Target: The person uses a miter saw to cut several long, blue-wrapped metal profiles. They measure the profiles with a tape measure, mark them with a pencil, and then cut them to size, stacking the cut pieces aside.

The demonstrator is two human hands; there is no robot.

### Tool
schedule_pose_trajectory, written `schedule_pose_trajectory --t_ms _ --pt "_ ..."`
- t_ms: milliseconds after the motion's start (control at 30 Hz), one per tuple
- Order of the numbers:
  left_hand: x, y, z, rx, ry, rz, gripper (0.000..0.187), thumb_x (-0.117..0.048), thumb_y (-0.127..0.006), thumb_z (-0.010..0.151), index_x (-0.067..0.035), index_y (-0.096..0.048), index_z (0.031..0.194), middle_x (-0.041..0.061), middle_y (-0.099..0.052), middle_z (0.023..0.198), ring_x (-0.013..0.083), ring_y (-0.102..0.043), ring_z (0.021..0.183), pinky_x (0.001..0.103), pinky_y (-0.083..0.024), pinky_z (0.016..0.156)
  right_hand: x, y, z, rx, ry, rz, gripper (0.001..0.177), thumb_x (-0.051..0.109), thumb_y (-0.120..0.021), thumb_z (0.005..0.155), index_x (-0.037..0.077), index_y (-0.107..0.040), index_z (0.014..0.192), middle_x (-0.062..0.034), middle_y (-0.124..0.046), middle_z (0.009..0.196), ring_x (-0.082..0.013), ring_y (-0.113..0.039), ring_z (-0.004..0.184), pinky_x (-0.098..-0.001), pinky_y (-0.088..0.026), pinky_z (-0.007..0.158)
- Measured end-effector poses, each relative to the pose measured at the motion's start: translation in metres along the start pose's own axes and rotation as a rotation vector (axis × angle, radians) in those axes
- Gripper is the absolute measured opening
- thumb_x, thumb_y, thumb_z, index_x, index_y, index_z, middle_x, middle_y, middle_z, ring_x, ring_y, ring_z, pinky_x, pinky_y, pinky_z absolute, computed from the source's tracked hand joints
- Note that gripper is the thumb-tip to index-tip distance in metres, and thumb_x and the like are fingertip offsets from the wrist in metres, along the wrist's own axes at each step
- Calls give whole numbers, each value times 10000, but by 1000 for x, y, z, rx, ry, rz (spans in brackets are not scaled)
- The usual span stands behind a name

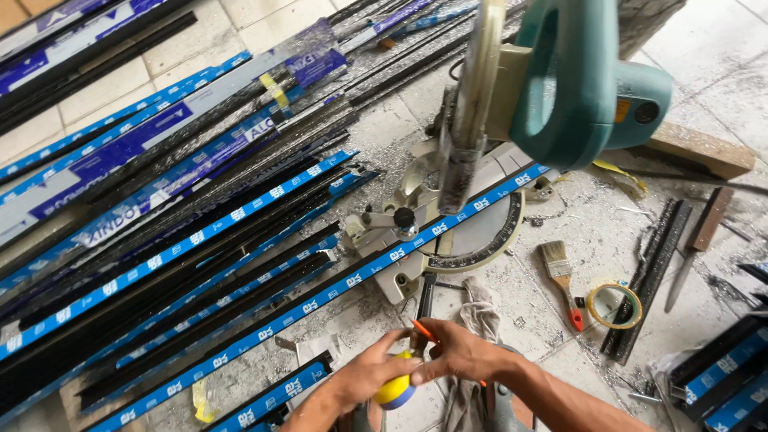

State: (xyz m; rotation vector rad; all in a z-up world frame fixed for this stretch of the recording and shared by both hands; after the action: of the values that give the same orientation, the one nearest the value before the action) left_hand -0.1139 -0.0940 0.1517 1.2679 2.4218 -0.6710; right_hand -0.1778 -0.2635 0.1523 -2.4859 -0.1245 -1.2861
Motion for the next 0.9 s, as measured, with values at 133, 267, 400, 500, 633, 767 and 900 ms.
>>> schedule_pose_trajectory --t_ms 133,267,400,500,633,767,900 --pt "0 53 -50 -31 164 288 837 -507 -648 822 -286 -419 1596 50 -424 1616 194 -649 1209 348 -524 1023 -32 107 -15 -302 -20 206 396 -210 -594 831 -13 -557 1174 -201 -688 933 -297 -728 747 -367 -665 683" --pt "26 130 -84 -197 367 409 529 -477 -621 936 -192 -620 1381 24 -628 1314 131 -655 1097 295 -503 927 -37 258 -71 -1013 272 623 513 -102 -533 838 55 -558 1326 -89 -517 862 -97 -407 559 -218 -333 472" --pt "66 166 -53 -359 312 52 325 -179 -596 1063 81 -781 1120 200 -669 961 262 -614 712 356 -537 617 -90 321 -79 -1542 157 405 200 47 -687 955 125 -772 1117 -27 -762 1176 -58 -603 685 -153 -482 526" --pt "30 105 -25 -414 200 394 323 -352 -572 1057 -110 -784 1026 53 -669 826 132 -634 669 245 -550 582 -58 205 -16 -1278 -218 -67 376 39 -397 855 87 -700 1072 -113 -760 1029 -230 -659 770 -368 -475 555" --pt "32 77 11 -599 119 492 442 -513 -656 1004 -135 -638 776 44 -557 663 141 -595 649 295 -441 619 -45 128 26 -934 113 466 225 155 -619 1052 -12 -682 915 -68 -533 654 -131 -422 478 -259 -351 445" --pt "41 91 12 -785 227 608 383 -556 -656 929 -308 -632 1219 -50 -856 1072 137 -823 785 263 -611 620 -36 188 24 -1076 77 572 191 199 -567 1077 25 -645 1061 -61 -560 838 -106 -396 545 -217 -327 465" --pt "94 137 38 -1133 25 687 631 -626 -752 793 -278 -631 1305 -92 -780 607 90 -690 602 260 -509 638 -42 241 23 -1217 86 734 219 198 -595 1071 18 -702 1135 -88 -643 880 -95 -359 509 -229 -328 462"
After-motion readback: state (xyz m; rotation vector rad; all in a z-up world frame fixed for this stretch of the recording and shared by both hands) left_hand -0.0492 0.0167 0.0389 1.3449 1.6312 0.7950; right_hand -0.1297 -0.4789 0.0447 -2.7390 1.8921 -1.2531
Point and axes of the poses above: each hand's wrist, its own z-axis towards the middle knuckle, its own y-axis out of the back of the hand, x = y × z, the point moved 3 cm from there along z, towards the middle knuckle
